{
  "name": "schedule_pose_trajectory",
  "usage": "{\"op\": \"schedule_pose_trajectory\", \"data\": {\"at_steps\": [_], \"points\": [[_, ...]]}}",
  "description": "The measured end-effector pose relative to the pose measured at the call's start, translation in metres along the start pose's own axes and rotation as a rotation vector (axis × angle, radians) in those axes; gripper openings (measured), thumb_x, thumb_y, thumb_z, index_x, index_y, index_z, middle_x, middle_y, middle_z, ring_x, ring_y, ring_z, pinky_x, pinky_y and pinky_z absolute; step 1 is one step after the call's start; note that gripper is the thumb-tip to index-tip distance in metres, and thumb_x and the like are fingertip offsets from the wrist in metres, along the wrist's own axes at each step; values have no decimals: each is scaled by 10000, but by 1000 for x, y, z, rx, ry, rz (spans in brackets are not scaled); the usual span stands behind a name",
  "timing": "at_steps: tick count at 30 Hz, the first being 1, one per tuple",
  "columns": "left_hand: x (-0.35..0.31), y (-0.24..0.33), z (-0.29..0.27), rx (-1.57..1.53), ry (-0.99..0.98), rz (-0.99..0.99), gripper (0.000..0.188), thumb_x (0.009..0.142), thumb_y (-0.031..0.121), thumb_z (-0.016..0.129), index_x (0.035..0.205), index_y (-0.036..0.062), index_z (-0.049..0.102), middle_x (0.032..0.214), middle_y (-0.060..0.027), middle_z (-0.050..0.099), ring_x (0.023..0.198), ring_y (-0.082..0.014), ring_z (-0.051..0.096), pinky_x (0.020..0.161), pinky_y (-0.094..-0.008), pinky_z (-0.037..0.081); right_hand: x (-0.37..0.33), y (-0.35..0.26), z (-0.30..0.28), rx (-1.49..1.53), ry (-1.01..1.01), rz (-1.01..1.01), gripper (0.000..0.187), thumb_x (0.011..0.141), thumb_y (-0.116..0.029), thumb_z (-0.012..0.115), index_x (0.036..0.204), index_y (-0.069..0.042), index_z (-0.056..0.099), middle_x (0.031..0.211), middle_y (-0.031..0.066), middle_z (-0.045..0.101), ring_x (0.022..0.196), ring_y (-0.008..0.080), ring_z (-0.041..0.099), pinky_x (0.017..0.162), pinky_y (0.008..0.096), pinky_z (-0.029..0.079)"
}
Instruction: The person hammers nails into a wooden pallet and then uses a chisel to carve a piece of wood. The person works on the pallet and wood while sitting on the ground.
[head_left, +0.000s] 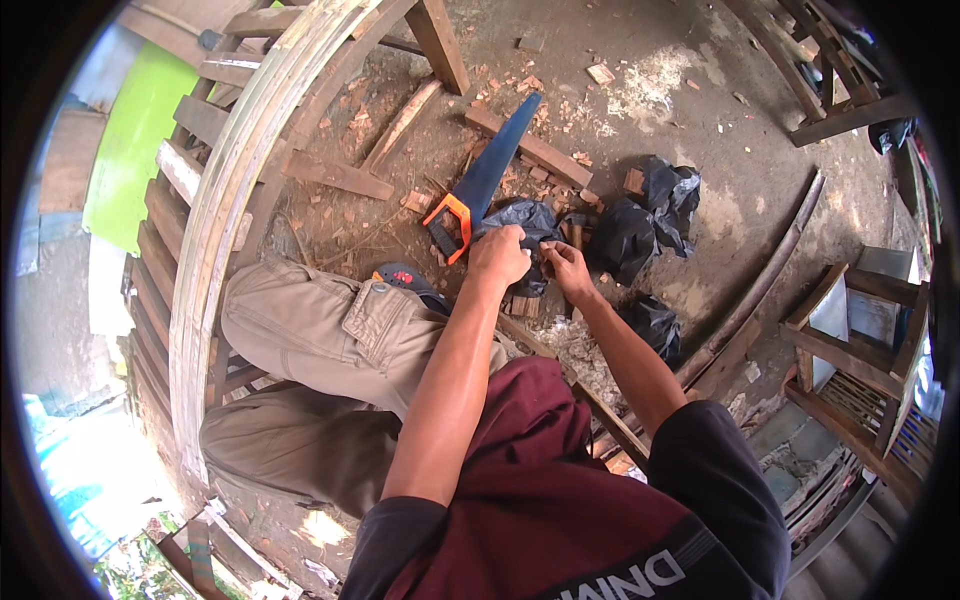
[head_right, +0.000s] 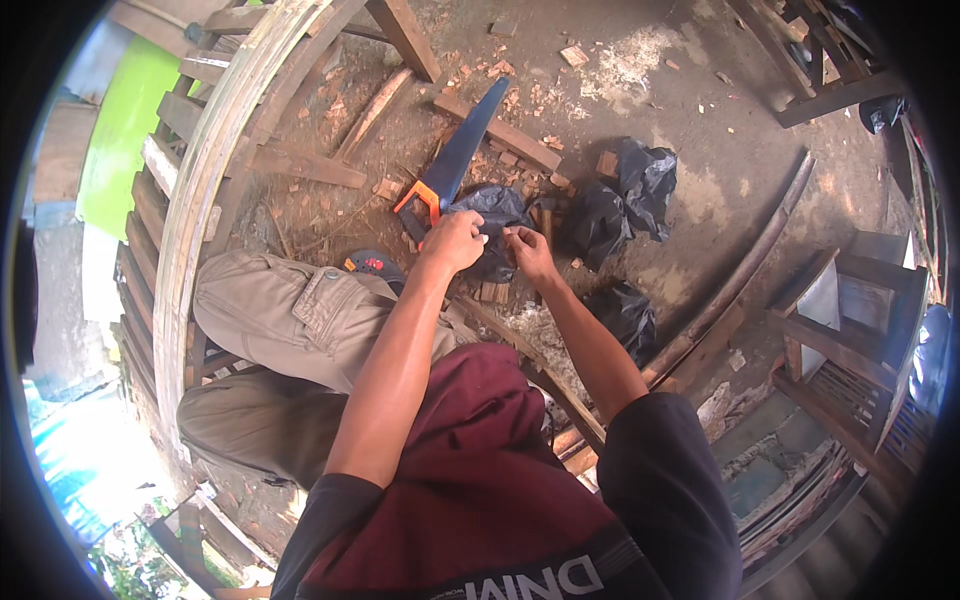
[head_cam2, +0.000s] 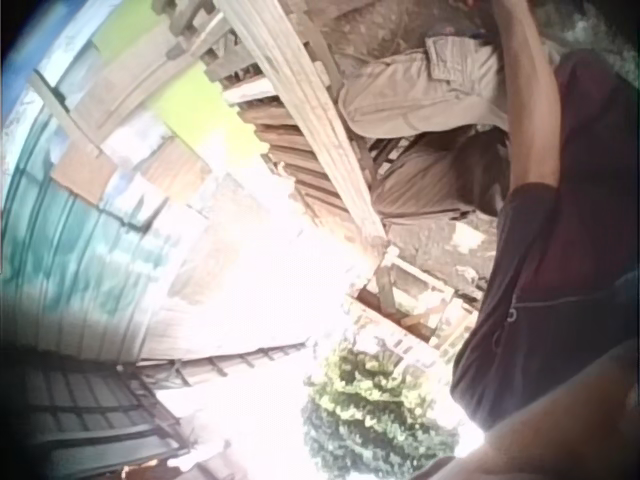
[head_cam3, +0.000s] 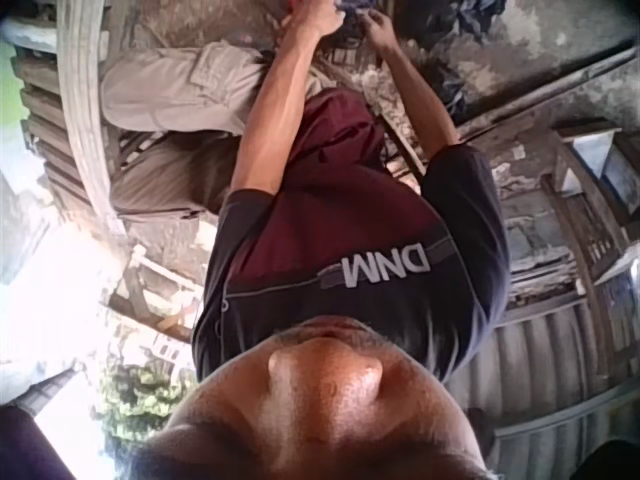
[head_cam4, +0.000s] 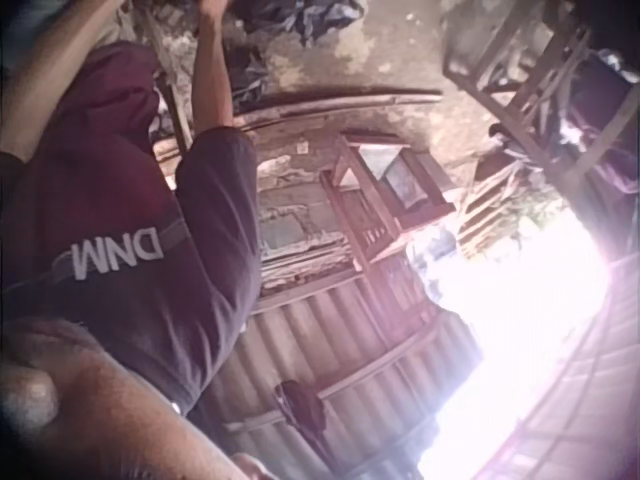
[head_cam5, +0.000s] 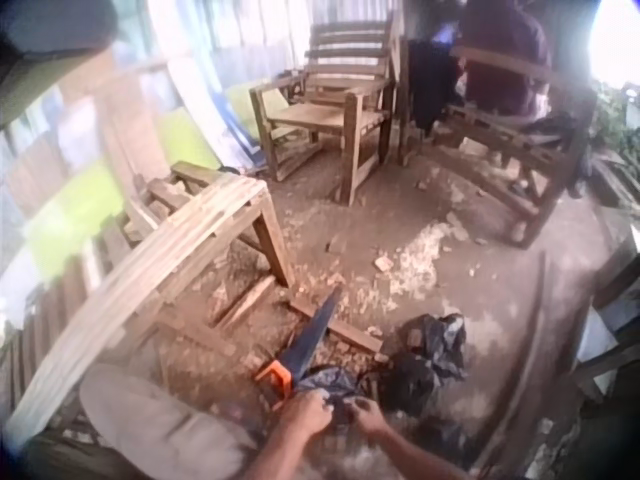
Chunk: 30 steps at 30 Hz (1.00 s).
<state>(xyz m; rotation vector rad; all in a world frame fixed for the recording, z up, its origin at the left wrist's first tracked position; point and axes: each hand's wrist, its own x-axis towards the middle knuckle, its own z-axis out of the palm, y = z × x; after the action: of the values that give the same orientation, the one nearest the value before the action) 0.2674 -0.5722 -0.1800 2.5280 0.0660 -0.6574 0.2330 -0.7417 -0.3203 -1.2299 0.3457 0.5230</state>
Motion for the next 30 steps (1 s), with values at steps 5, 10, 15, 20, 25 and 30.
{"op": "schedule_pose_trajectory", "data": {"at_steps": [5,10,15,20,25,30], "points": [[7,1,-1,-45,-78,-33,259,885,267,715,1046,67,751,1065,-191,734,1018,-361,700,894,-452,549,-5,-23,18,178,6,-68,174,1012,-203,619,994,-34,660,780,17,631,674,108,580,650,286,472],[8,-5,9,-63,15,48,194,866,242,695,919,77,782,951,-203,737,945,-370,708,845,-458,551,-17,-33,48,456,-34,-115,135,975,-186,684,1005,-57,714,855,-12,692,763,100,636,715,285,514],[4,10,2,-13,142,33,177,875,205,679,822,81,793,921,-206,731,907,-359,712,832,-460,562,-27,-39,46,358,226,-134,307,985,-307,678,988,-3,722,848,12,676,756,120,598,694,302,468],[-16,17,-16,-39,306,95,194,901,188,654,952,35,762,1198,-195,605,1161,-364,584,963,-469,526,-13,69,-8,-1114,888,91,556,886,-493,692,1179,-31,594,1187,223,634,1177,392,594,942,535,477],[-8,42,0,-142,309,223,183,910,168,645,988,33,742,1073,-199,645,1049,-352,646,887,-465,552,-14,111,-64,-1289,770,99,530,915,-429,661,1164,21,533,1135,276,632,1089,457,618,895,601,475],[-34,52,-34,-484,507,264,216,887,92,705,1093,26,707,1001,-202,718,931,-349,703,819,-429,555,0,105,-37,-851,724,-266,360,935,-287,637,1027,50,552,965,286,640,937,457,645,807,484,507]]}}
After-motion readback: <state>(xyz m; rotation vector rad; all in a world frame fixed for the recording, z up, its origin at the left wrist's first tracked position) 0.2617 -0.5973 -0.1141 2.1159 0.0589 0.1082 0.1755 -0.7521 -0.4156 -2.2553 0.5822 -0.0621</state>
